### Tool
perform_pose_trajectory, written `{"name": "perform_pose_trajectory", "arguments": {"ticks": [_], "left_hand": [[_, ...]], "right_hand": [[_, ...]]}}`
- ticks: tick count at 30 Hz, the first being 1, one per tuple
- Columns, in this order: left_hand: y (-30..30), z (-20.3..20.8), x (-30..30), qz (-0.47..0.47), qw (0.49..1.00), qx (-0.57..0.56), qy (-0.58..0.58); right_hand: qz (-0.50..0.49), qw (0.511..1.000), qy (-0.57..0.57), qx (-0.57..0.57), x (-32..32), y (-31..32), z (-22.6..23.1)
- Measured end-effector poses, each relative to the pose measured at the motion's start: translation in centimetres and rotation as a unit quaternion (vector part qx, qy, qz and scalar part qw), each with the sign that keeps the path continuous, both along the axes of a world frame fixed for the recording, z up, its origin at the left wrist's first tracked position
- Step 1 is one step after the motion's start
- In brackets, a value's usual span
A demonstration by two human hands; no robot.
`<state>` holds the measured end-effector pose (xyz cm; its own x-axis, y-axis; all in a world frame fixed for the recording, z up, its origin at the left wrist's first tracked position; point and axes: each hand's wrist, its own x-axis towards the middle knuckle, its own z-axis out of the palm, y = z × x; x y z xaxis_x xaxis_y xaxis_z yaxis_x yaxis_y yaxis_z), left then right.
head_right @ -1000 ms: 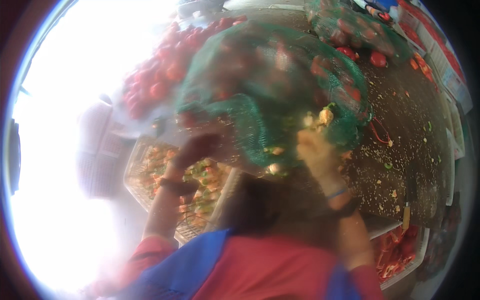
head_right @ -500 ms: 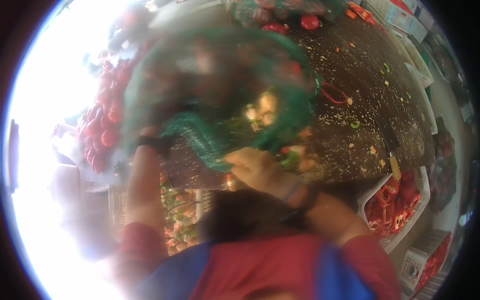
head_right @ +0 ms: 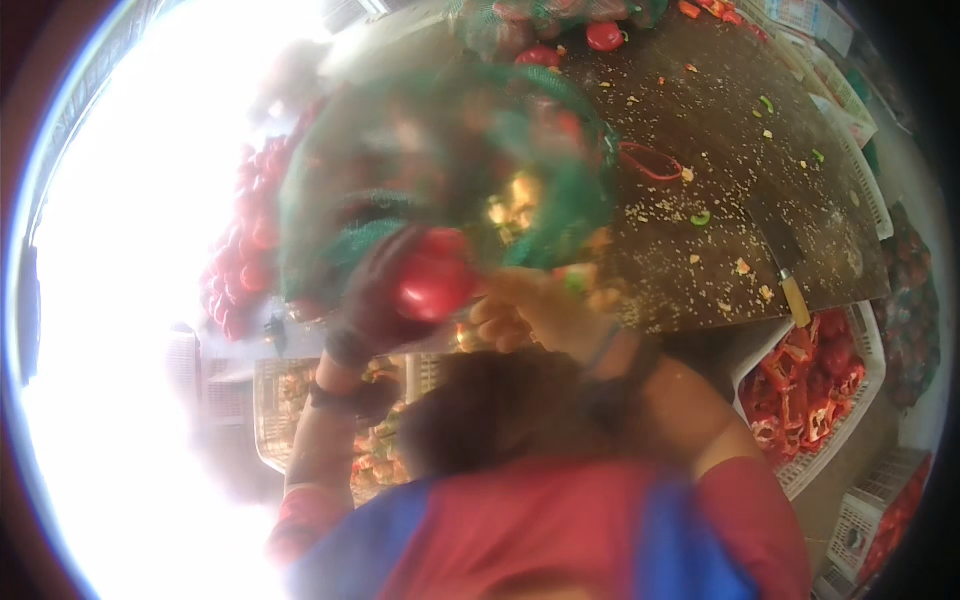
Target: The person de-stems and cores red bell peppers by hand, placing the processed vegetable into a bin and the discarded stems and seeds into a separate container.
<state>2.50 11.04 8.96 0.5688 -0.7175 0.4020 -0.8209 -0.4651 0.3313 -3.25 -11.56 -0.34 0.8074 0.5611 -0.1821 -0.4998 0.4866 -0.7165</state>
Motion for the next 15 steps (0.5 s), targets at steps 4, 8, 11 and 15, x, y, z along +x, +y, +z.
{"name": "perform_pose_trajectory", "arguments": {"ticks": [4,8,11,15], "left_hand": [[-6.1,-0.5,-2.4,-0.115,0.990,0.027,-0.081],[-8.5,-4.0,-3.4,0.002,0.890,-0.254,0.379],[-11.1,-5.6,-4.5,-0.051,0.756,-0.403,0.513],[-15.1,-7.1,-4.5,-0.166,0.777,-0.478,0.374]], "right_hand": [[-0.055,0.972,0.014,0.227,-1.3,-2.9,0.4],[-0.261,0.946,-0.151,0.118,-1.7,-6.5,1.7],[-0.331,0.904,-0.260,-0.077,-1.6,-7.3,4.0],[-0.299,0.871,-0.339,-0.192,-0.9,-9.1,1.8]]}}
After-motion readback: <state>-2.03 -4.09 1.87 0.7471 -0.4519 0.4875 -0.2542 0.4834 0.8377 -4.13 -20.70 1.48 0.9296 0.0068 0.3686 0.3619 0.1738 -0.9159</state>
